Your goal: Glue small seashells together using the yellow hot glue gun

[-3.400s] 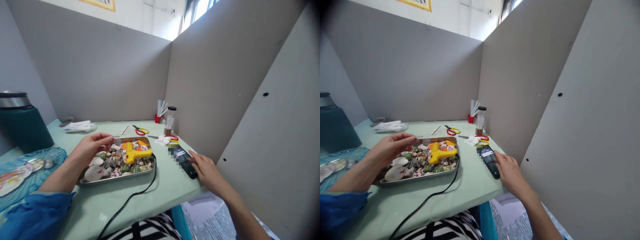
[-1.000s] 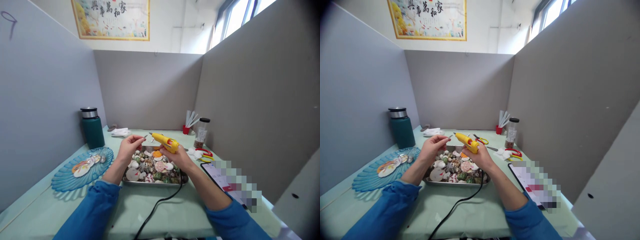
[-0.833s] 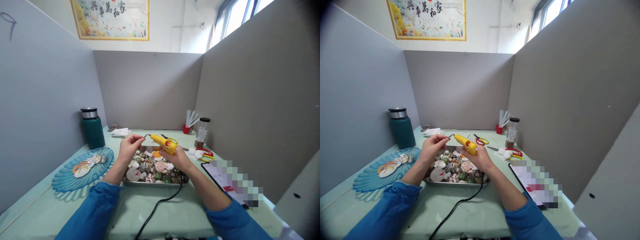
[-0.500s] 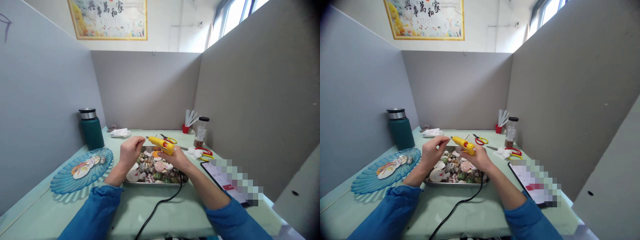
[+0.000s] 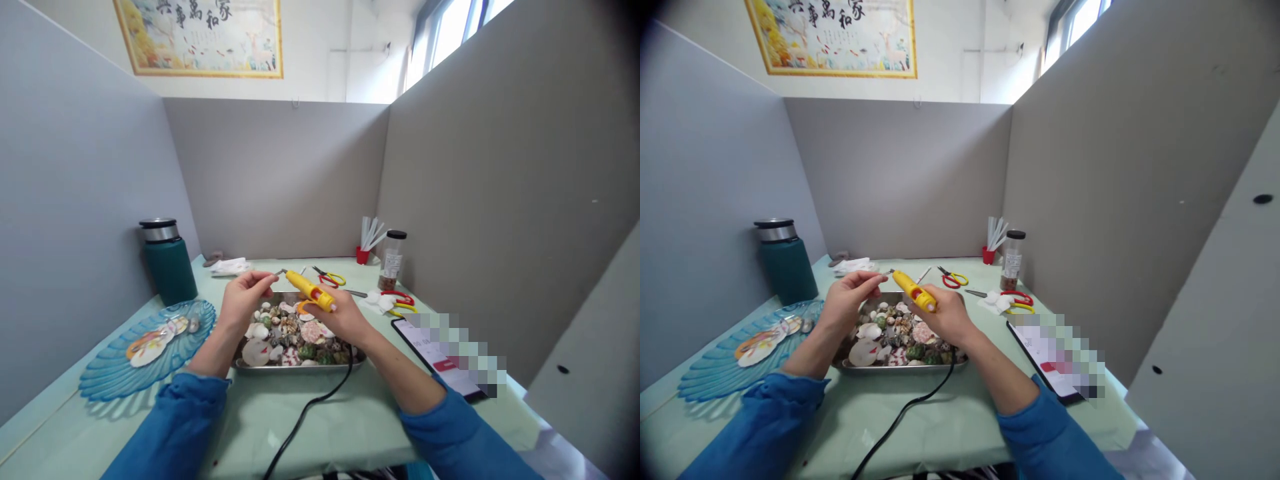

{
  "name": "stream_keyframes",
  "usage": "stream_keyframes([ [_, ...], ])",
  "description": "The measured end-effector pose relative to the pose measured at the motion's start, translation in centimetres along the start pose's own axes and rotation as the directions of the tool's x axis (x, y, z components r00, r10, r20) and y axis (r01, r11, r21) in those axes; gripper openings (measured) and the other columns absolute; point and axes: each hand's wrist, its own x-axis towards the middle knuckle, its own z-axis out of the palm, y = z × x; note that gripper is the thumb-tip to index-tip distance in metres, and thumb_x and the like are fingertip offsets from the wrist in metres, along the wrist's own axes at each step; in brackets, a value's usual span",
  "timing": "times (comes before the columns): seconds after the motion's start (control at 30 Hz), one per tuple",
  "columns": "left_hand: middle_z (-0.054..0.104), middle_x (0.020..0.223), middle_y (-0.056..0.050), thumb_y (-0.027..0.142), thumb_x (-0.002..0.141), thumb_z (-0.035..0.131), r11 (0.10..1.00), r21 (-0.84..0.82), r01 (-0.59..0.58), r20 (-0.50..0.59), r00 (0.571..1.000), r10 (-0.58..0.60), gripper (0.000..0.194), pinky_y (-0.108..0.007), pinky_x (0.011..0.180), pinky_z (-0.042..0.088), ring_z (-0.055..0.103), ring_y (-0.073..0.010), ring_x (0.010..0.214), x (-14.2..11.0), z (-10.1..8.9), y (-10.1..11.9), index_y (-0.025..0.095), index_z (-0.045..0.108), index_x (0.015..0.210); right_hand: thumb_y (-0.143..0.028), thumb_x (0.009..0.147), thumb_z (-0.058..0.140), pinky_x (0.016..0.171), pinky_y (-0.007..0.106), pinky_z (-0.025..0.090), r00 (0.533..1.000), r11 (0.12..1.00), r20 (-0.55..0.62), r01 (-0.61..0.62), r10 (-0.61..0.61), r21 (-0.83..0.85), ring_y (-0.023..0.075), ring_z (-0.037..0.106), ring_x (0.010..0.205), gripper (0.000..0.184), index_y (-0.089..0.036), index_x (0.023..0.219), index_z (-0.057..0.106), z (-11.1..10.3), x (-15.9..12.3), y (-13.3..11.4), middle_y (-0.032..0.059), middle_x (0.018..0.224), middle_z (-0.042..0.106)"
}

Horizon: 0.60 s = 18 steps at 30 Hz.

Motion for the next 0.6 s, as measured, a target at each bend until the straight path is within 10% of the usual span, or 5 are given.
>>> stream_keyframes([
  [0.2,0.069,0.078,-0.006,0.029,0.059,0.076,0.952,-0.238,0.194,0.099,0.980,-0.175,0.030,-0.020,0.056,0.047,0.056,-0.0066,0.052,0.2,-0.3,0.0,0.011,0.065,0.080,-0.016,0.077,0.053,0.070,0.025,0.041,0.979,0.951,0.037,0.202,-0.199,-0.235,0.0165,0.058,0.079,0.024,-0.018,0.100,0.059,0.3,-0.3,0.5,0.0048,0.091,0.064],
  [0.6,0.069,0.077,-0.005,0.026,0.056,0.078,0.934,-0.251,0.252,0.080,0.968,-0.240,0.027,-0.018,0.049,0.049,0.056,-0.0069,0.049,0.5,-0.5,-0.5,0.012,0.069,0.077,-0.019,0.079,0.055,0.076,0.025,0.042,0.972,0.869,0.101,0.234,-0.211,-0.435,0.0173,0.059,0.089,0.034,-0.022,0.113,0.055,0.4,-0.3,1.2,0.0051,0.100,0.064],
])
